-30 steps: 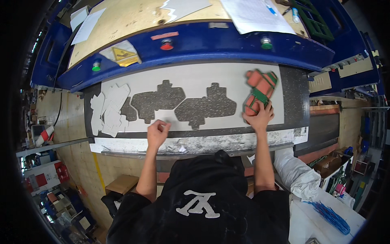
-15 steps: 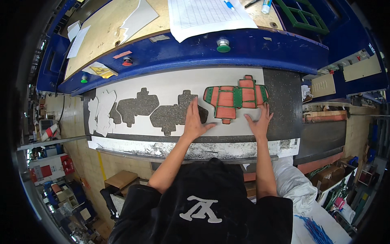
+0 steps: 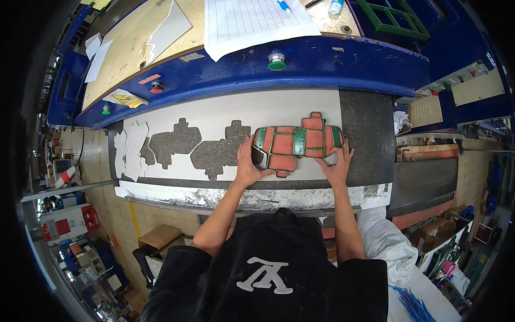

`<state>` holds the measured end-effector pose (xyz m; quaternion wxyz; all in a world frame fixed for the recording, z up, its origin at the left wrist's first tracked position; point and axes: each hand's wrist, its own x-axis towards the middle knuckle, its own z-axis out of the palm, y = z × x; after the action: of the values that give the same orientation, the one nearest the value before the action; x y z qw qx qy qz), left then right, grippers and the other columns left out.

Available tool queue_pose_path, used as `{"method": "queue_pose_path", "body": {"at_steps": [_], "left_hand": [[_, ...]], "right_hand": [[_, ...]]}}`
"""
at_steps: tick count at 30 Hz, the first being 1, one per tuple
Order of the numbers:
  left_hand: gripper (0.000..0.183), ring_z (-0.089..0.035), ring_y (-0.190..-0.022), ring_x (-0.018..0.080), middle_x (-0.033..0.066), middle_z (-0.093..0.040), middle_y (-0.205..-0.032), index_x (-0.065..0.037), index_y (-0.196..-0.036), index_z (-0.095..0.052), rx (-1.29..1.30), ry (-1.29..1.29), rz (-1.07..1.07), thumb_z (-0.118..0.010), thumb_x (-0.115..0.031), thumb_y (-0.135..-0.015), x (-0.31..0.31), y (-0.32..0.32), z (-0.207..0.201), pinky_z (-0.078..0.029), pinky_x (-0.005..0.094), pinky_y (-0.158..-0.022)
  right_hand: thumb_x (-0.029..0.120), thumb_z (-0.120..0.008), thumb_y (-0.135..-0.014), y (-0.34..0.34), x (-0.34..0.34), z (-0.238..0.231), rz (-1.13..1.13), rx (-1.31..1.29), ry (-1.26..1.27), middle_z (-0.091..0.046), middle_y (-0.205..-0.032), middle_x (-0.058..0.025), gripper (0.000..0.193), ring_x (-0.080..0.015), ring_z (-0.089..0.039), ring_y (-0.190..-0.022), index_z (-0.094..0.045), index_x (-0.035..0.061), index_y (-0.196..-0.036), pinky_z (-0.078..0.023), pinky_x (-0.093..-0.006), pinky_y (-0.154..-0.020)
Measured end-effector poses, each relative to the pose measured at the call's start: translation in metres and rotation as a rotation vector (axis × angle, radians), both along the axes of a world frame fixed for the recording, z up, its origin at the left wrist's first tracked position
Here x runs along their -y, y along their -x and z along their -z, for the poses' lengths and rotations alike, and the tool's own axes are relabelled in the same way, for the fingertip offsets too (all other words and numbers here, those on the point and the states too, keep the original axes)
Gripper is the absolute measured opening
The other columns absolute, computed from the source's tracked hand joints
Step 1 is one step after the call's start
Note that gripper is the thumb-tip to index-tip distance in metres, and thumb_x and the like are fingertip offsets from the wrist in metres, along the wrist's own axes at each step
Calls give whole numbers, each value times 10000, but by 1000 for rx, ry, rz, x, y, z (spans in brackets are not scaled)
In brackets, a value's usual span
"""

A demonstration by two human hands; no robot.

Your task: Cutting shoe components using a large industrial hydraulic press.

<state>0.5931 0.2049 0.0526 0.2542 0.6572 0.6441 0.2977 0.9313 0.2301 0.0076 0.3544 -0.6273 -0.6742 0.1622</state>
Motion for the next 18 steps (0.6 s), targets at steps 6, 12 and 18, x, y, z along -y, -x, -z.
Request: {"method": "queue_pose_path", "body": {"at_steps": [6,12,18], "left_hand": [[1411,-351,-1555,461,253,-473,-1592,-13,-1632,-307,-42,13,26,-1028,-514,-527,27,-1,6,-216,643,-1279],[1345,-359,-1547,464,256,-491,-1577,-13,-1605,-368,-23,1,28,-1025,-505,-539,20,0,0,-198,645,-1284],[1306,-376,-1547,462,225,-509,-1577,-34,-1605,-387,-14,-6,67,-1027,-482,-558,-25,16,-9,-210,631,-1300]], "right_hand": [[261,-1020,-658,-8,20,1,-53,-21,-61,-519,-1564,-252,612,-465,-417,-1506,-561,96,-1028,-217,-644,-1278],[281,-1024,-634,-11,10,2,-81,-92,33,-500,-1589,-261,614,-495,-383,-1521,-574,102,-1013,-203,-663,-1277],[241,-1013,-650,-6,-14,-4,-49,-36,67,-552,-1544,-235,578,-449,-418,-1520,-580,108,-1008,-160,-672,-1285]]}}
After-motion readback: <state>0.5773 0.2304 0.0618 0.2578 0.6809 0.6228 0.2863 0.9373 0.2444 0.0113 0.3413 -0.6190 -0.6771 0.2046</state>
